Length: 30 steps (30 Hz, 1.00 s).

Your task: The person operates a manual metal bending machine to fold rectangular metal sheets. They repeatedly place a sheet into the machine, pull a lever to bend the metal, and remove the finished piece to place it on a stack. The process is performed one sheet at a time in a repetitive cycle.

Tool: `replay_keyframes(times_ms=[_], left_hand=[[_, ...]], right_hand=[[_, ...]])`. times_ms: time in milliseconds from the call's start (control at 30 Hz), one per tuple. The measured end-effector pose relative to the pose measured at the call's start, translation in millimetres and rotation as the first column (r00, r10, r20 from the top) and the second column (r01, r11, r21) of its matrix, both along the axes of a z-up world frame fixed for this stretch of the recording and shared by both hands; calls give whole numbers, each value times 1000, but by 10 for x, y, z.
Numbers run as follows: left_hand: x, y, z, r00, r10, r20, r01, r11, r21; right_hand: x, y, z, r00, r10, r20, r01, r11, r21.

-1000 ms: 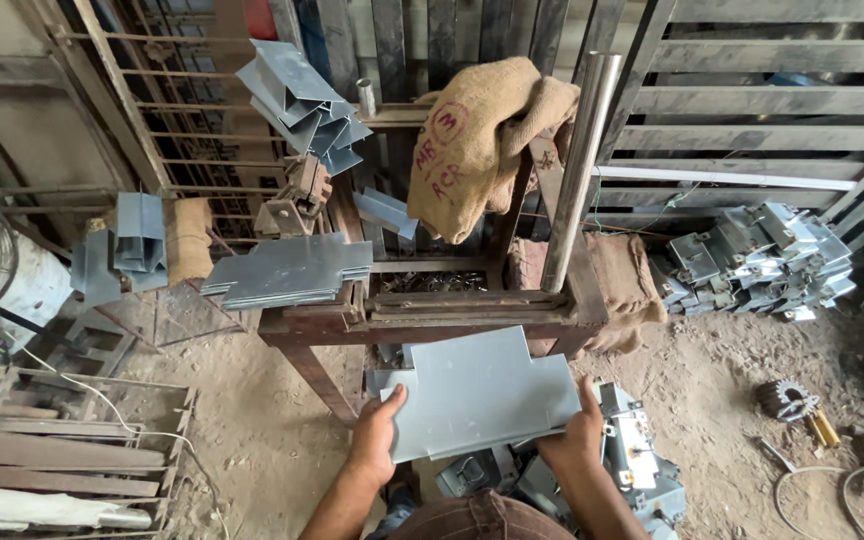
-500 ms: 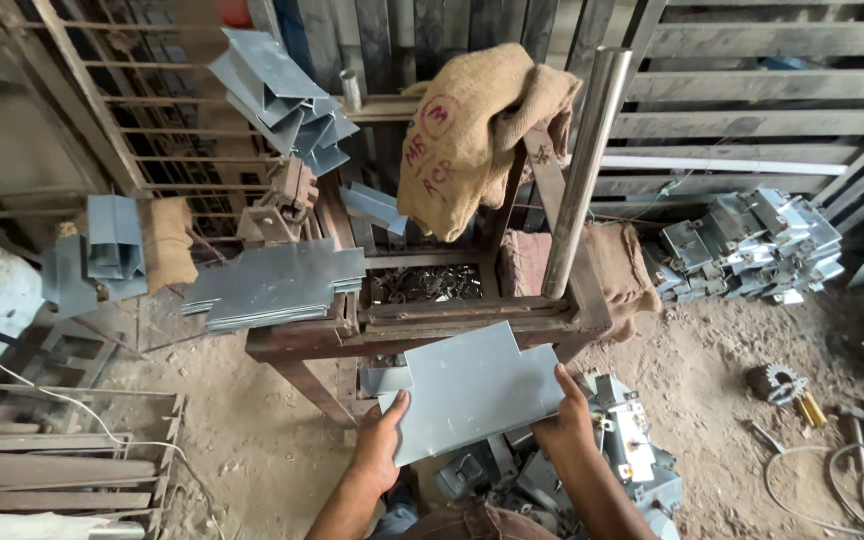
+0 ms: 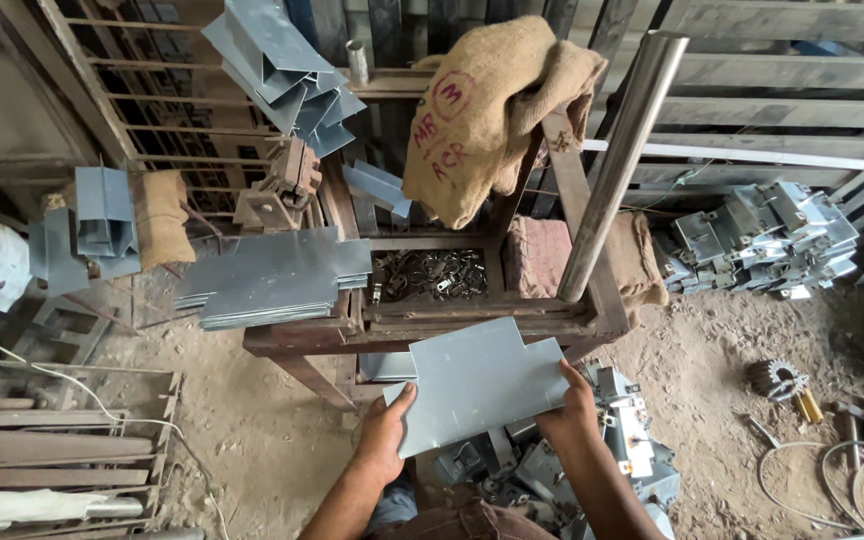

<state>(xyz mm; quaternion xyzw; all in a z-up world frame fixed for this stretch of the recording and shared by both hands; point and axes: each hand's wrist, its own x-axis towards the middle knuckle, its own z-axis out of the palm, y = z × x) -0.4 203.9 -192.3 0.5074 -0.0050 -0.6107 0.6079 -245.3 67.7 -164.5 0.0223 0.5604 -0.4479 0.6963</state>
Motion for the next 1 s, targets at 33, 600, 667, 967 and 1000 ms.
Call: replay_keyframes(times_ms=[33, 600, 667, 967, 1000], left_hand=[[4, -9, 10, 1000, -2, -10, 1, 1000, -26], [-37, -158, 587, 993, 52, -111, -41, 995, 92], [-117, -142, 580, 987, 58, -151, -44, 994, 95], [-607, -8, 627, 961, 260, -94, -253, 964, 83], [-630, -27, 622, 956, 282, -84, -277, 959, 67]], right_hand=[[14, -3, 41, 1000, -9, 5, 9, 1000, 7], [346, 110, 644, 963, -202, 177, 202, 979, 13], [351, 46, 759, 976, -184, 116, 181, 983, 37], [90, -123, 721, 999, -38, 25, 37, 999, 40], [76, -148, 687, 997, -31, 67, 31, 999, -6]])
